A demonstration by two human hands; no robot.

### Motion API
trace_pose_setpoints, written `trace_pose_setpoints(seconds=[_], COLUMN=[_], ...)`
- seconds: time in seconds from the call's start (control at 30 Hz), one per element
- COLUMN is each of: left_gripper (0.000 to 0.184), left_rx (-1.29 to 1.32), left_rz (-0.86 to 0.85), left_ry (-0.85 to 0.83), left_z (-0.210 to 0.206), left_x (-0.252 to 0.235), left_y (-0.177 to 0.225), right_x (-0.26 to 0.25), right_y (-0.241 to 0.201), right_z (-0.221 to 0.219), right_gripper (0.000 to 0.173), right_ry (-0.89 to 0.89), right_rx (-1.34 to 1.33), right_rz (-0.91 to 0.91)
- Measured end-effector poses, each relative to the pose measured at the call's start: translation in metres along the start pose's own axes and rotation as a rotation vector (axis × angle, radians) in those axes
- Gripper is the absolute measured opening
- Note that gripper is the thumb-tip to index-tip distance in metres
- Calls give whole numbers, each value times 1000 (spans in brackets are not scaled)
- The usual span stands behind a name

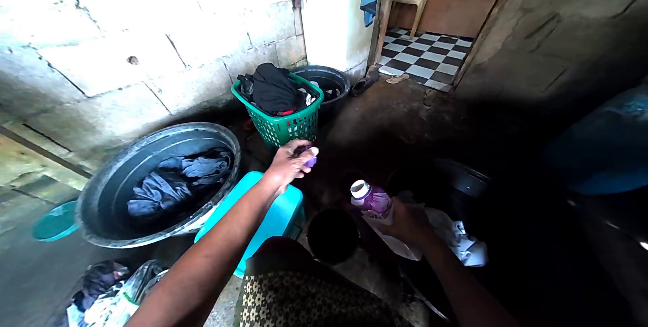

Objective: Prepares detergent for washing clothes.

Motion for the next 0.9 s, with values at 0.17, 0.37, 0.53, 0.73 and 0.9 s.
trace_pose_setpoints(seconds=[0.17,0.37,0.53,0.73,0.9], left_gripper=[23,23,24,22,21], left_rx=[164,254,336,384,395], left_rz=[61,141,133,183,237], left_ry=[143,356,470,581,624], left_z=[62,115,138,151,152], left_x=[25,68,101,124,129], left_y=[-44,-101,-145,-185,-197], right_x=[-10,-30,-46,-56,-64], right_y=[4,18,29,26,26], right_z=[-17,-46,-63,-72,-79], right_gripper=[73,63,58,59,55], right_ry=[-93,-151,-182,-244,-251], right_rx=[221,374,444,515,538], right_rz=[-52,-30,29,96,122])
Point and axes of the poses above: each hand's wrist, its own x-axis away from the middle knuckle, its own z-axis out of the back of the hand, y = z × x, the point moved 2 cm from there along -x, towards the middle knuckle, and after that the axes turned 4 degrees about -y, right-handed, at the moved point
